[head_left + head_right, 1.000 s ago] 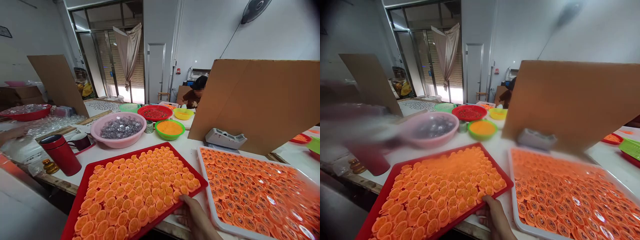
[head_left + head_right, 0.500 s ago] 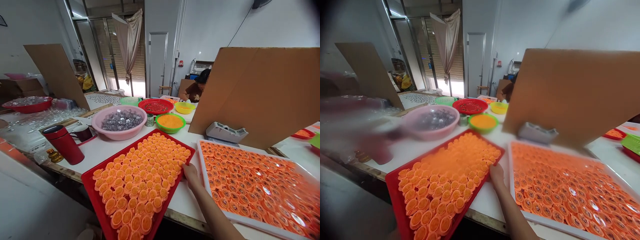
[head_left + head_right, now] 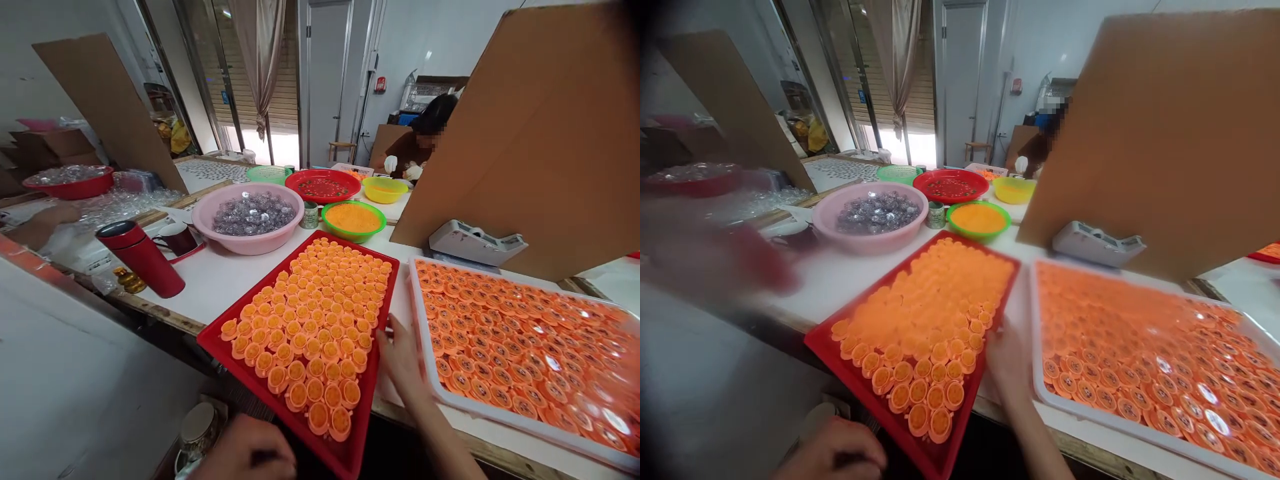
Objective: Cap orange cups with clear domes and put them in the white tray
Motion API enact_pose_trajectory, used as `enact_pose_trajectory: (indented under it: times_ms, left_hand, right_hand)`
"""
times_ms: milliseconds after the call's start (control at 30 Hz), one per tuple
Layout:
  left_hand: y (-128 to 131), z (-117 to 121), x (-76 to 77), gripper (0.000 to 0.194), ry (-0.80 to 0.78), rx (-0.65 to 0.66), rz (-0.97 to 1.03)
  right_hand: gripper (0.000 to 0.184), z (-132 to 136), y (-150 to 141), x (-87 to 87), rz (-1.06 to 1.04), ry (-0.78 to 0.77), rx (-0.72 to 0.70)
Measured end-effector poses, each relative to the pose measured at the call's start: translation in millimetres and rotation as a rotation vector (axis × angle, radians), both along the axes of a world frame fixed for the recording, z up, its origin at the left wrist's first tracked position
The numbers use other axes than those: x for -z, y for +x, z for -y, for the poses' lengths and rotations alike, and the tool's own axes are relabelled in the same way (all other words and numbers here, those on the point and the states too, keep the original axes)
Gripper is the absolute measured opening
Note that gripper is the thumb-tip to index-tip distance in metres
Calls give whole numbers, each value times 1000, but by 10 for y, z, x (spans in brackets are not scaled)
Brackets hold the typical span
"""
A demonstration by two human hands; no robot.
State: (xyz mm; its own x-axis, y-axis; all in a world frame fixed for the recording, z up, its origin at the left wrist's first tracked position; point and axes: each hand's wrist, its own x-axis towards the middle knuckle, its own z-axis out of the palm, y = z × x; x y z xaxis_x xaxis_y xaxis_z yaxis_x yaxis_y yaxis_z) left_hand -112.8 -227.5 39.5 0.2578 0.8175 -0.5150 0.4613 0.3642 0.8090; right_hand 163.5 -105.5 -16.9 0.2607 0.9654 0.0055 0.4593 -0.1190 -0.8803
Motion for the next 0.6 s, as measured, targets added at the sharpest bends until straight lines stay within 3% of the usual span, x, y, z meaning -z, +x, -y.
enact_pose_trajectory:
  times_ms: [67, 133, 167, 267, 367, 600]
  left_hand:
    - [-332, -205, -57, 36, 169, -206, -177]
    - [-613, -443, -41, 44, 463, -562, -485]
    - [-714, -555, -13, 51, 539, -623, -609]
    - [-855, -764, 83, 66, 536, -632, -783]
    - [-864, -753, 131, 61, 445, -609, -800]
    - [-837, -553, 188, 33, 472, -553, -509]
  right_hand:
    - [41, 144, -73, 34, 49, 38, -28]
    - [41, 212, -128, 60, 121, 84, -43]
    - [39, 218, -143, 63, 157, 101, -51]
    - [37, 164, -125, 24, 235, 102, -82]
    - [37, 67, -28, -42, 307, 63, -110]
    - [52, -113, 167, -79, 331, 15, -95]
